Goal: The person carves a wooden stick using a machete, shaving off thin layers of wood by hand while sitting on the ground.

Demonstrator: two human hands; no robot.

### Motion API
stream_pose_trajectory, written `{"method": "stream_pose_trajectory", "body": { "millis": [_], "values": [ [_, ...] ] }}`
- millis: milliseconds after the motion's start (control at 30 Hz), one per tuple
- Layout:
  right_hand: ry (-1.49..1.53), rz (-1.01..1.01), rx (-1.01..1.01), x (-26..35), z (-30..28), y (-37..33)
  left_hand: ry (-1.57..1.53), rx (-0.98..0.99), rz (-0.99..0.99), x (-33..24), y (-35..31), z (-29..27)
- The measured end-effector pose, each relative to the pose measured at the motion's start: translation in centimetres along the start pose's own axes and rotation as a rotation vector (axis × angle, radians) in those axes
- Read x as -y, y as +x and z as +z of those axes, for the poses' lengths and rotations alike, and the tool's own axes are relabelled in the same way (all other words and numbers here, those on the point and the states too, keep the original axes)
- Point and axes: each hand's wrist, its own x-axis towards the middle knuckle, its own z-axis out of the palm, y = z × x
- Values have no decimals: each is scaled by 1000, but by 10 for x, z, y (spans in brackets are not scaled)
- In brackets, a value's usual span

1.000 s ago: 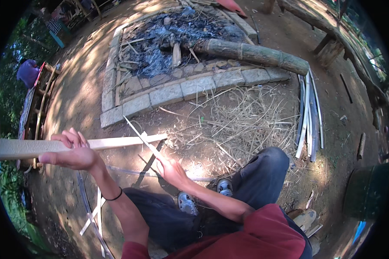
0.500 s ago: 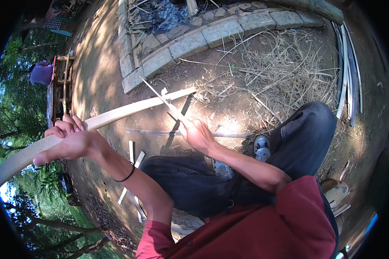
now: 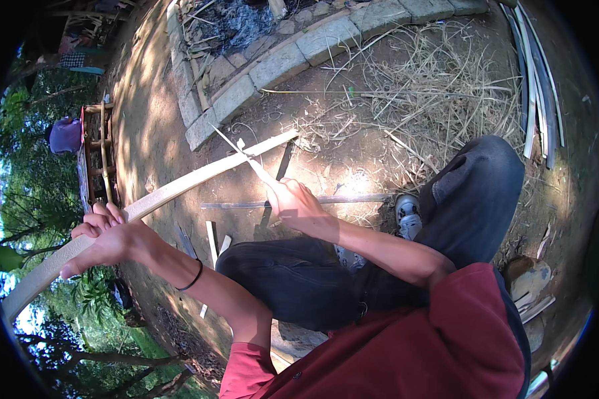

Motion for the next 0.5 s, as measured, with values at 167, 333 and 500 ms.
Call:
{"method": "stream_pose_trajectory", "body": {
  "millis": [167,333,500],
  "values": [
    [2,-75,29,74,-19,-8,-21,48,24,-4,-4,-2],
    [-108,120,-22,-30,4,-8,-74,83,-7,-6,-7,3],
    [-110,-124,-177,-1,9,-9,-45,54,0,-2,-4,0]
  ]
}}
